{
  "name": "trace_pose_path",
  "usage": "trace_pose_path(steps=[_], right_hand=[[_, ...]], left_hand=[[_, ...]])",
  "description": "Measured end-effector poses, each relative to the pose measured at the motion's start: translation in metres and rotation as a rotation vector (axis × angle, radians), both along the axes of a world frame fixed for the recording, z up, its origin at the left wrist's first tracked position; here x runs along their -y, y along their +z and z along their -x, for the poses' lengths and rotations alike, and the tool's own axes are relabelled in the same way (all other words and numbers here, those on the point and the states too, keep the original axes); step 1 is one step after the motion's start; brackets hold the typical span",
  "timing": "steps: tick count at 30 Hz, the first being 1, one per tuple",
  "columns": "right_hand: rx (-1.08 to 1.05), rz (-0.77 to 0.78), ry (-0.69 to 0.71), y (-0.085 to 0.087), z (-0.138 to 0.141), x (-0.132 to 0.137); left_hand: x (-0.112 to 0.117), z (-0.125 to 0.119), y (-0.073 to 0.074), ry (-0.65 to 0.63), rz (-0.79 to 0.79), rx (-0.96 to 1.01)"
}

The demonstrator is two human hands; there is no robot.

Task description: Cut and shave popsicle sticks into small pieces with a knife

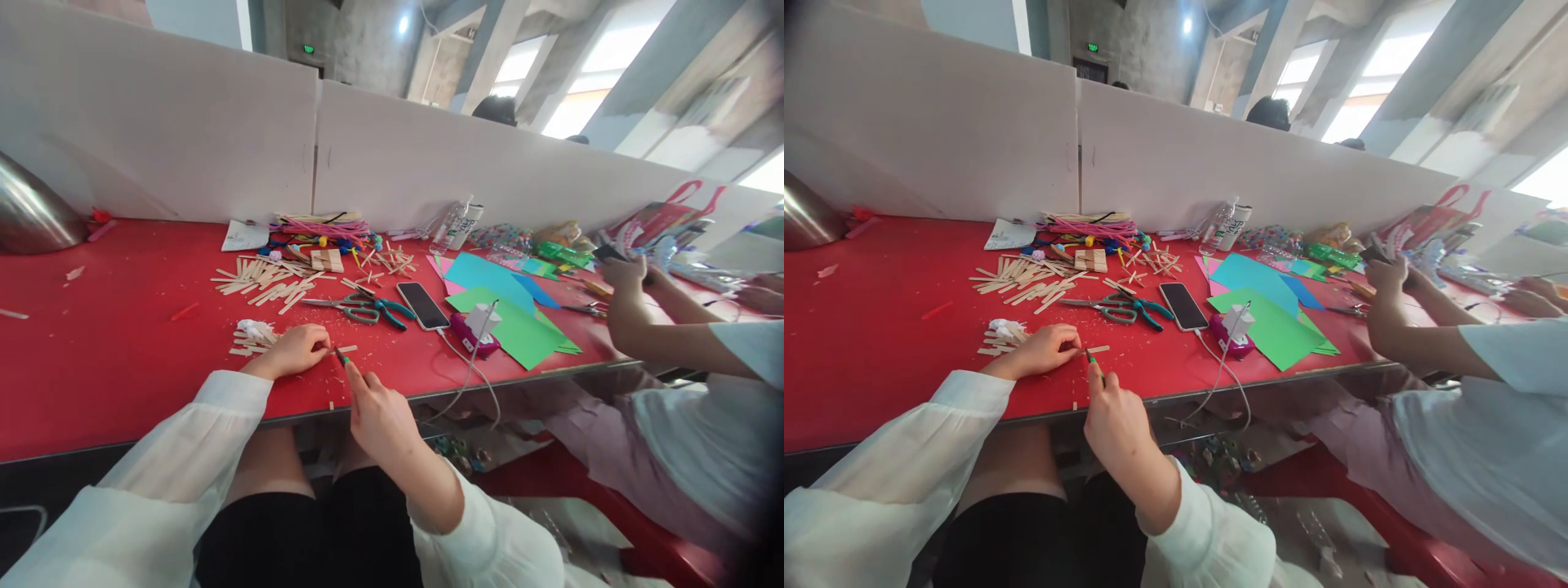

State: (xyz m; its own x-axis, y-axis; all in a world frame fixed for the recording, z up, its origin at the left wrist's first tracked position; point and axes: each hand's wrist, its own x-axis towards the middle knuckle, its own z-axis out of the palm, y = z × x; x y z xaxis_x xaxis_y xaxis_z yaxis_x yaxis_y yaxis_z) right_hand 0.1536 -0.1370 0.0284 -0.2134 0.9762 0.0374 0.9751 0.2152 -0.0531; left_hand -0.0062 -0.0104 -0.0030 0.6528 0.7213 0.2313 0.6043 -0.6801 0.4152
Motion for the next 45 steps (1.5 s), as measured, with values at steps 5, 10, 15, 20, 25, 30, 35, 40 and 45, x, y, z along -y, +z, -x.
trace_pose_path(steps=[5, 10, 15, 20, 25, 30, 35, 40, 45], right_hand=[[-0.117, -0.008, -0.046, -0.01, 0.0, -0.003], [-0.399, -0.1, -0.055, -0.023, -0.006, 0.002], [-1.056, -0.32, -0.19, -0.02, -0.028, -0.013], [-1.513, -0.018, -0.338, -0.014, -0.033, -0.065], [-1.658, 0.135, -0.188, 0.0, -0.019, -0.119], [-1.662, 0.167, -0.028, 0.015, -0.018, -0.162], [-1.546, 0.203, 0.128, 0.023, -0.022, -0.198], [-1.477, 0.224, 0.184, 0.008, -0.014, -0.206], [-1.492, 0.266, 0.17, -0.006, -0.01, -0.195]], left_hand=[[0.0, 0.001, -0.003, 0.0, -0.026, -0.001], [0.002, 0.001, -0.006, 0.006, -0.077, 0.008], [0.008, 0.001, 0.003, 0.021, -0.209, 0.072], [0.014, -0.002, 0.016, 0.147, -0.44, 0.164], [0.003, -0.007, 0.029, 0.161, -0.588, 0.172], [-0.027, -0.011, 0.043, 0.188, -0.444, 0.326], [-0.047, -0.01, 0.043, 0.275, 0.341, 0.738], [-0.051, -0.005, 0.026, 0.272, 0.494, 0.768], [-0.047, -0.007, 0.019, 0.293, 0.658, 0.825]])
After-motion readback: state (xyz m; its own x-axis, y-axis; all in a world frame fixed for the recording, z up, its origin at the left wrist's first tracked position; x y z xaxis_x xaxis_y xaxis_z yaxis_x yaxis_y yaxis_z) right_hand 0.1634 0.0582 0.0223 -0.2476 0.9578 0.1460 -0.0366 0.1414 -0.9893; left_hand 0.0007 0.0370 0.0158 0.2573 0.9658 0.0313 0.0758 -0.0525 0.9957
